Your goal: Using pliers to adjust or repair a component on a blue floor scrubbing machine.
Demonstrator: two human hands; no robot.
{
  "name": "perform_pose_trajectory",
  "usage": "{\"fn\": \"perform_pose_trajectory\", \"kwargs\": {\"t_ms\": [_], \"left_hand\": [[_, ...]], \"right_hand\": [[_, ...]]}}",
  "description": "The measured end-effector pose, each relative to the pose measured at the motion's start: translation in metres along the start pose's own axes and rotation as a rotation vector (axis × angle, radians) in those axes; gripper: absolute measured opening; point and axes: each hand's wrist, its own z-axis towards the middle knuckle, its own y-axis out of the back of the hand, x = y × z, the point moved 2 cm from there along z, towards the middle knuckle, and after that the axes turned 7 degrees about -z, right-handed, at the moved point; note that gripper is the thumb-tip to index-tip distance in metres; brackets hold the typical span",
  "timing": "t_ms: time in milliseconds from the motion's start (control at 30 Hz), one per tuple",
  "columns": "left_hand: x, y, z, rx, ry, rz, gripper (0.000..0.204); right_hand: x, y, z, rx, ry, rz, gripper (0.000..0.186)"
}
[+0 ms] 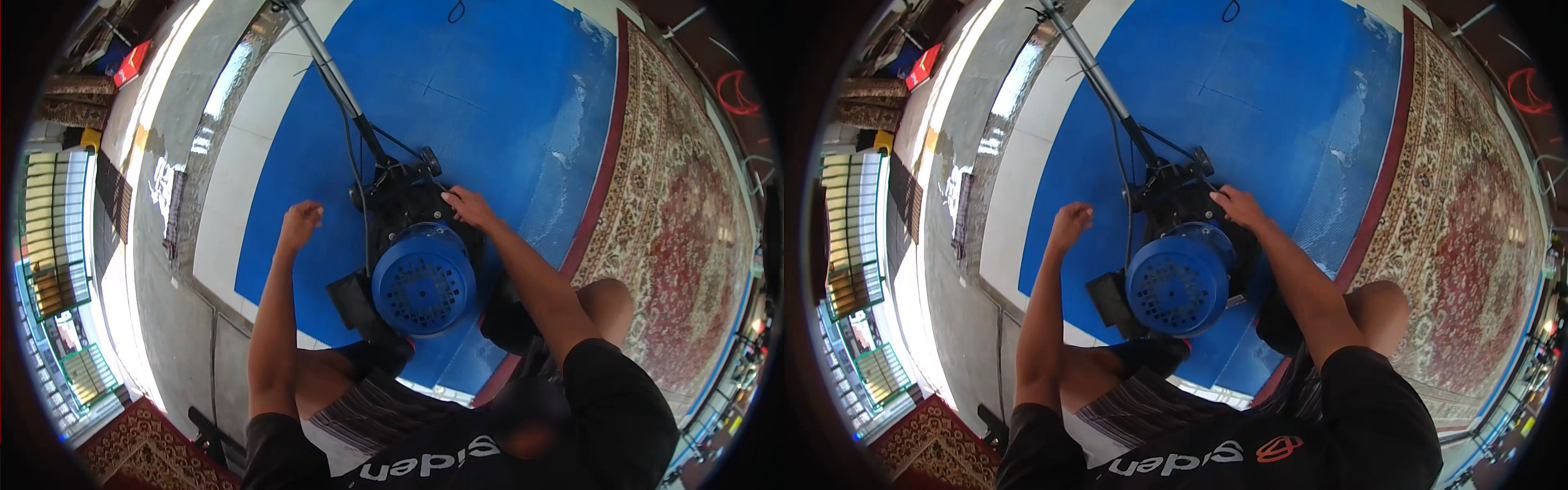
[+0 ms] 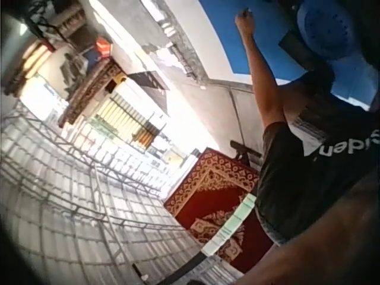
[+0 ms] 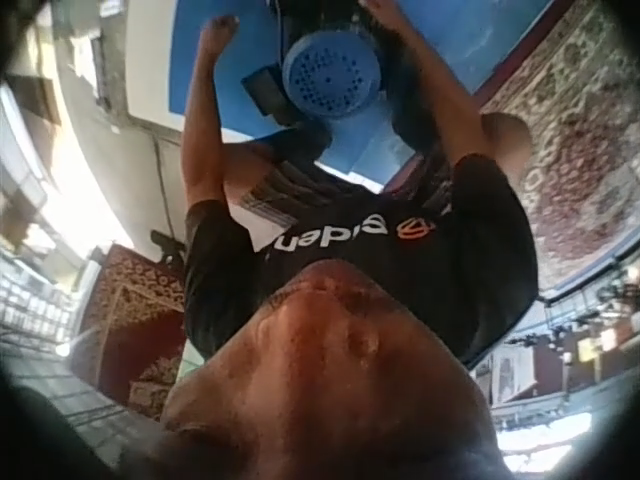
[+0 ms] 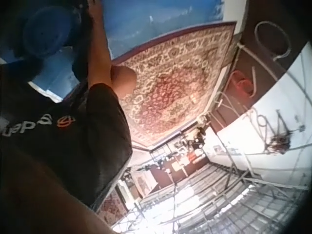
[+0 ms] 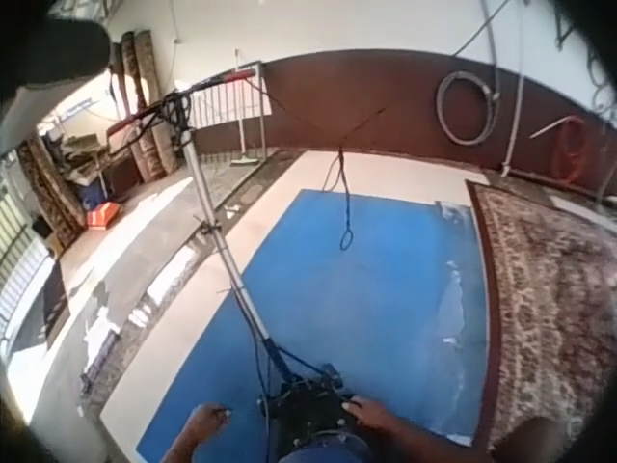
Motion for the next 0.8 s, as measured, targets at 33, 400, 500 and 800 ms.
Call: {"fn": "perform_pose_trajectory", "kwargs": {"t_ms": [33,400,500,800], "left_hand": [[-0.007,-0.014,0.014,0.088,0.033,0.075,0.029],[0.021,-0.056,0.084,0.463,-0.126,0.602,0.026],[0.020,-0.051,0.093,0.416,-0.125,0.587,0.027],[-0.036,-0.011,0.053,0.450,0.052,0.561,0.034]], "right_hand": [[-0.007,-0.008,0.005,-0.007,0.032,-0.044,0.056],[0.021,-0.022,0.049,-0.078,-0.019,-0.291,0.054],[0.034,-0.014,0.056,-0.010,-0.065,-0.272,0.056],[0.041,-0.008,0.069,0.059,-0.073,-0.304,0.061]]}}
